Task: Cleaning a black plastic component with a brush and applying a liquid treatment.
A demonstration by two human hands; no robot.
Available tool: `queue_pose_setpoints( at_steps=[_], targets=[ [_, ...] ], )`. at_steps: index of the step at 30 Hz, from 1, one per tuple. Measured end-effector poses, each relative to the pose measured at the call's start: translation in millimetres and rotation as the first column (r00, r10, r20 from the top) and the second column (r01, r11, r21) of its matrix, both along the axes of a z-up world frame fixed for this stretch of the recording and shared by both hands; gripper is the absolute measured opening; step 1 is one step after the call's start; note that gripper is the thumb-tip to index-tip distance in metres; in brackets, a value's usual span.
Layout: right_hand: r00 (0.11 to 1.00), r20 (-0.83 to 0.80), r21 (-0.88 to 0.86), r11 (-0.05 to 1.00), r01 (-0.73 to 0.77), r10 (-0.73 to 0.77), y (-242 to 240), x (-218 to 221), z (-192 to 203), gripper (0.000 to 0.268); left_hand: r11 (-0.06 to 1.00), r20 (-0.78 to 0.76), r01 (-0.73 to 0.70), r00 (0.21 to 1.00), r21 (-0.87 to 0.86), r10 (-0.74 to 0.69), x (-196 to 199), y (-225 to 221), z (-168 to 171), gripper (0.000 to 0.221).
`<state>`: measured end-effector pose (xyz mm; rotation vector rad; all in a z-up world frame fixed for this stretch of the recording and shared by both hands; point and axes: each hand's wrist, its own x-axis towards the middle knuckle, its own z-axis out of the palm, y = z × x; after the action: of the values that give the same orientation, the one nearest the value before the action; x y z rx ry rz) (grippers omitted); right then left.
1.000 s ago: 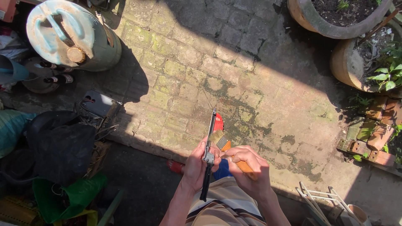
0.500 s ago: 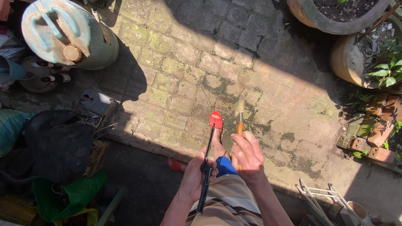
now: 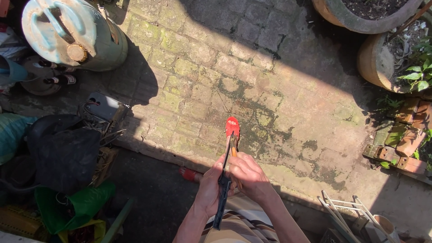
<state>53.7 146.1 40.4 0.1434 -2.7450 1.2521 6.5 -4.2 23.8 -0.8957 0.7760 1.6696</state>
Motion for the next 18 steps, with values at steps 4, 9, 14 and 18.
queue_pose_setpoints(
  at_steps=[4,9,14,18],
  targets=[
    [0.98,-0.196,0.12,0.991,0.057,-0.032,21.1,2.0,10.0,0.017,0.992,0.045,0.051,0.998,-0.118,-0.046,3.4,-9.2,-5.1,0.057],
    [0.924,-0.158,0.038,0.933,0.357,-0.347,26.9,-9.8,46.4,0.022,1.0,0.006,0.012,1.0,-0.003,-0.012,12.2,-19.0,-17.2,0.075],
    [0.996,-0.006,-0.038,0.995,0.091,-0.091,4.5,-4.3,30.2,0.015,0.999,-0.019,0.015,1.0,0.03,-0.014,-3.0,2.4,3.6,0.07],
    [0.986,-0.149,0.135,0.986,0.098,-0.078,2.2,-6.6,-3.0,0.023,0.999,-0.054,0.043,0.998,0.034,-0.041,-12.0,2.0,8.6,0.067]
  ],
)
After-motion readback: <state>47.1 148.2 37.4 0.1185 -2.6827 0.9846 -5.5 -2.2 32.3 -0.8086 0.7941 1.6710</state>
